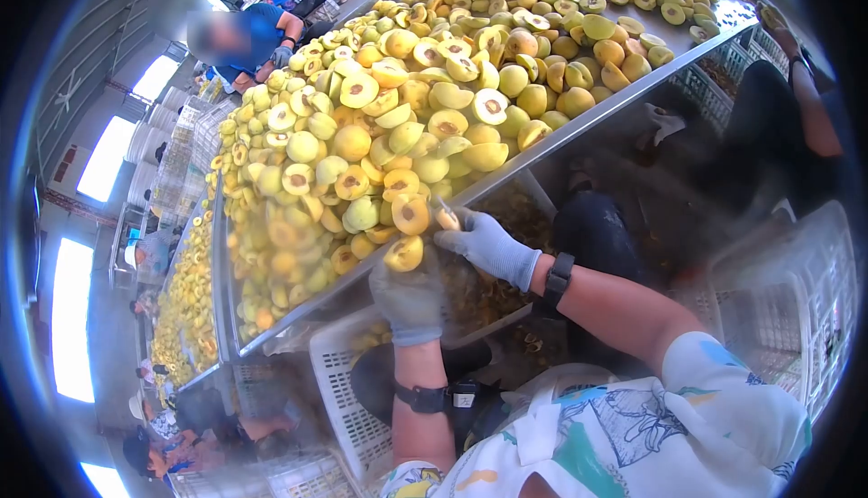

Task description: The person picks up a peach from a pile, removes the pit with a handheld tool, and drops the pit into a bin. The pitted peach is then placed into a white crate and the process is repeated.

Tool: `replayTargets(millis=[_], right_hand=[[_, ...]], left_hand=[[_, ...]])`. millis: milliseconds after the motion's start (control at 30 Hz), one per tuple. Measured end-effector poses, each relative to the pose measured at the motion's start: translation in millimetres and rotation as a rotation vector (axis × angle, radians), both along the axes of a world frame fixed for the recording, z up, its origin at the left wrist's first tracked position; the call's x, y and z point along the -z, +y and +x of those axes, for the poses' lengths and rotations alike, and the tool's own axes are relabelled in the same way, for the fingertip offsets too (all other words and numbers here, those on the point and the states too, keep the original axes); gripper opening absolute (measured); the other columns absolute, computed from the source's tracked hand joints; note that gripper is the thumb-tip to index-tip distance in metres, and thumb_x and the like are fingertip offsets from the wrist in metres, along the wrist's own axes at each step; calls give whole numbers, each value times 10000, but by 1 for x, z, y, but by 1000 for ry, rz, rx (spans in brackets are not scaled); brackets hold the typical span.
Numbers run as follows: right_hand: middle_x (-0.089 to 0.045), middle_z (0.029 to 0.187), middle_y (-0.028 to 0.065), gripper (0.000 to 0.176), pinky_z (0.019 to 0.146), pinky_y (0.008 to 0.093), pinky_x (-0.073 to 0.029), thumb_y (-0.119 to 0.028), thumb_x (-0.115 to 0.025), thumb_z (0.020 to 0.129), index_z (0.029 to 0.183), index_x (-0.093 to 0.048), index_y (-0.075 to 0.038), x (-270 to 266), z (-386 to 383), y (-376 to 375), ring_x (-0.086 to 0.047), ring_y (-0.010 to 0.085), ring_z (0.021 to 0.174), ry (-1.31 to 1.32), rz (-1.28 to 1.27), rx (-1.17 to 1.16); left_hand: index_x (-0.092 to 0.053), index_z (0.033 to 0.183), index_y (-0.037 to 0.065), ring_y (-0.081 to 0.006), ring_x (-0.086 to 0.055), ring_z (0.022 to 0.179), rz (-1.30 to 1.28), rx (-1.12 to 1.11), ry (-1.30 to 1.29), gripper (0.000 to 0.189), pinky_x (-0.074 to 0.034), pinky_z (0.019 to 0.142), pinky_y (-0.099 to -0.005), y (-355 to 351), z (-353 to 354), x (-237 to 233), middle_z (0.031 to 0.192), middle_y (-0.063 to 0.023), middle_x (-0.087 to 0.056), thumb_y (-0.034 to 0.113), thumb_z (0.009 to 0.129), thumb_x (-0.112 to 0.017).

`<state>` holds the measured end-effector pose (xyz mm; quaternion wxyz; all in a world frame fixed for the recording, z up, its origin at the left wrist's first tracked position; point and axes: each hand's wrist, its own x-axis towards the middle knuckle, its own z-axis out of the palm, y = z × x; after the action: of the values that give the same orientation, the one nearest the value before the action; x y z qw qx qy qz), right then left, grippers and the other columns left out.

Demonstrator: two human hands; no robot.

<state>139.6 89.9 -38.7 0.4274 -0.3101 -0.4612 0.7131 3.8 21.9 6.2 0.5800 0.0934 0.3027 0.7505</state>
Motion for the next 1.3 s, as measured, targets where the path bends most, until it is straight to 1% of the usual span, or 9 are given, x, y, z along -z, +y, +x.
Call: replayTargets(millis=[300, 600, 700, 800, 933, 1033, 1200, 1267, 1300], right_hand=[[-668, 997, 72, 443, 787, 285, -496, -197, -683, 876, 1237, -563, 30, -12, 9, 28, -595, 123, 890, -120, 110, 350], [-684, 949, 222, 421, 762, 406, -525, -229, -673, 873, 1248, -566, -73, -22, 27, 17, -669, 384, 896, -581, 349, 485], [-686, 929, 217, 434, 743, 394, -527, -234, -689, 869, 1249, -558, -68, -14, 31, 19, -685, 357, 862, -581, 351, 457], [-628, 836, 48, 425, 665, 262, -494, -94, -636, 878, 1286, -548, -12, -36, 39, -6, -574, 75, 752, -517, 373, 477], [-662, 915, 36, 446, 737, 248, -506, -119, -683, 889, 1294, -548, 10, -41, 41, -60, -590, 68, 807, -495, 237, 0], [-649, 854, 20, 396, 667, 245, -491, -197, -709, 869, 1194, -601, 2, -20, 31, -73, -583, 73, 722, -290, -130, -47], [-632, 840, 16, 355, 665, 243, -470, -188, -687, 876, 1163, -607, 5, -14, 45, -54, -549, 76, 710, -305, 42, 29], [-626, 835, 14, 354, 679, 256, -473, -198, -686, 879, 1158, -609, 7, -12, 44, -54, -547, 84, 717, -327, 53, -50], [-660, 839, 76, 340, 704, 300, -492, -236, -689, 876, 1122, -622, -11, -15, 44, -56, -626, 164, 724, -405, 72, -82]], left_hand=[[-434, 1382, 66, -257, -517, 1234, 124, 175, 407, 530, -477, 1013, -437, 47, -7, -3, 1318, -110, -508, 146, 874, -561], [-499, 1344, -2, -381, -526, 1218, 193, 221, -146, 562, -430, 1063, -538, -6, -10, 16, 1303, -210, -559, 217, 836, -597], [-507, 1337, -3, -400, -523, 1206, 122, 161, -234, 506, -428, 1062, -539, -16, -10, 20, 1318, -225, -550, 255, 903, -525], [-505, 1337, 5, -377, -518, 1214, 26, 91, -146, 481, -425, 1071, -516, -16, -8, 21, 1316, -221, -548, 257, 928, -481], [-504, 1326, 23, -312, -532, 1200, 95, 116, -116, 447, -419, 1074, -482, -25, 7, 10, 1292, -185, -550, 185, 910, -532], [-490, 1344, 13, -298, -522, 1231, -14, 162, 103, 465, -416, 1082, -459, -33, 26, 11, 1312, -163, -543, 184, 912, -525], [-483, 1323, -14, -311, -553, 1199, -105, 405, 205, 471, -479, 1018, -454, -47, 15, 16, 1305, -173, -553, 271, 947, -495], [-511, 1303, 10, -280, -571, 1175, -241, 327, -19, 433, -503, 978, -427, -48, 13, 14, 1270, -140, -577, 255, 946, -516], [-516, 1291, 13, -282, -573, 1169, -258, 304, -20, 431, -500, 977, -430, -48, 11, 17, 1262, -141, -578, 258, 937, -528]])
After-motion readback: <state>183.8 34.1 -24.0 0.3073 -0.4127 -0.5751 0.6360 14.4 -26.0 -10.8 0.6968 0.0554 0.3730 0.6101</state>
